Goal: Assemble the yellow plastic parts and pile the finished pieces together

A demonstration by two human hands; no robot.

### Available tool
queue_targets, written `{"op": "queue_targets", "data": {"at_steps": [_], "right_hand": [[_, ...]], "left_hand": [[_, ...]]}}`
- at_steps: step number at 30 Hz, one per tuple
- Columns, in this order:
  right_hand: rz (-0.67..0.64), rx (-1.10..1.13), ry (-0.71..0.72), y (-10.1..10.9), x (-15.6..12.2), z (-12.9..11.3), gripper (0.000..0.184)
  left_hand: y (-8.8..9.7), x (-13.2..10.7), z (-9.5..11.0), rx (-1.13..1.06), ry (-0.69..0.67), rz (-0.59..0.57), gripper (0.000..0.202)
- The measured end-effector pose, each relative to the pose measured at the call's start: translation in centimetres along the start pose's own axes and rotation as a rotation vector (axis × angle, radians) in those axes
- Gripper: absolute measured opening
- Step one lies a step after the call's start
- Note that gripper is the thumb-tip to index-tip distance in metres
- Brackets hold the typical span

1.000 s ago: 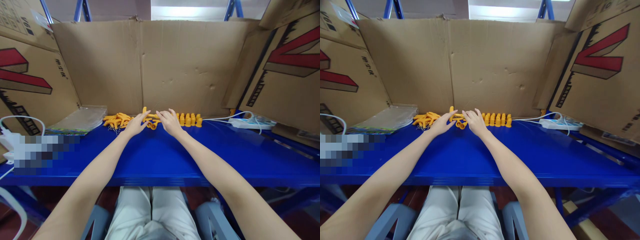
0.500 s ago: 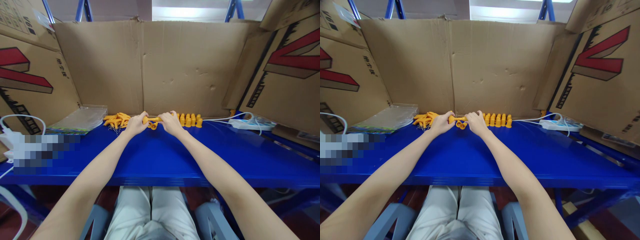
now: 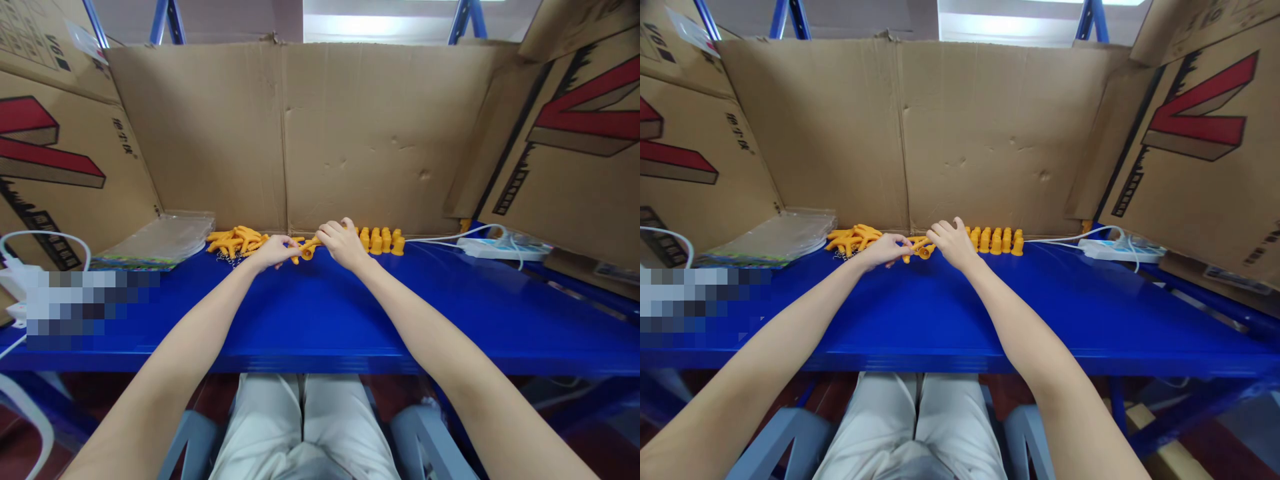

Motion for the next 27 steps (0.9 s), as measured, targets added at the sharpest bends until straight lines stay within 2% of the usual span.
{"op": "queue_targets", "data": {"at_steps": [3, 6, 8, 11, 16, 19, 23, 25, 27], "right_hand": [[-0.019, 0.058, -0.018, -0.7, -0.2, 0.1, 0.025], [-0.084, 0.125, -0.019, -1.6, -0.4, 0.1, 0.029], [-0.137, 0.150, -0.017, -2.2, -0.5, 0.0, 0.031], [-0.173, 0.157, -0.038, -2.3, -0.5, 0.0, 0.028], [-0.092, 0.103, -0.078, -0.9, -0.2, 0.3, 0.022], [-0.051, 0.050, -0.099, 0.0, 0.0, 0.5, 0.027], [-0.040, 0.012, -0.145, 0.4, 0.0, 1.2, 0.031], [-0.047, 0.011, -0.223, 0.2, -0.3, 2.3, 0.030], [-0.057, 0.024, -0.342, -0.3, -0.9, 4.1, 0.027]], "left_hand": [[0.5, 0.1, 0.5, 0.235, -0.116, 0.106, 0.022], [0.7, -0.3, 1.6, 0.510, -0.254, 0.229, 0.028], [0.7, -0.5, 1.9, 0.617, -0.285, 0.273, 0.032], [0.7, -0.8, 2.1, 0.647, -0.281, 0.290, 0.032], [0.7, -0.6, 2.5, 0.496, -0.281, 0.298, 0.029], [0.4, -0.3, 2.3, 0.324, -0.190, 0.240, 0.022], [-0.7, -0.2, 1.0, 0.112, -0.029, 0.049, 0.012], [-1.1, -0.2, 0.4, 0.083, 0.004, -0.029, 0.012], [-1.0, 0.0, -0.3, 0.098, 0.037, -0.050, 0.012]]}}
Point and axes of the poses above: each hand's wrist, its own x-axis towards the middle knuckle, its own y-axis out of the back of the hand, z = x × y, the point moved 7 cm from there along x, towards the middle knuckle, and after that the axes turned 13 degrees about -x, right-handed, at the moved point
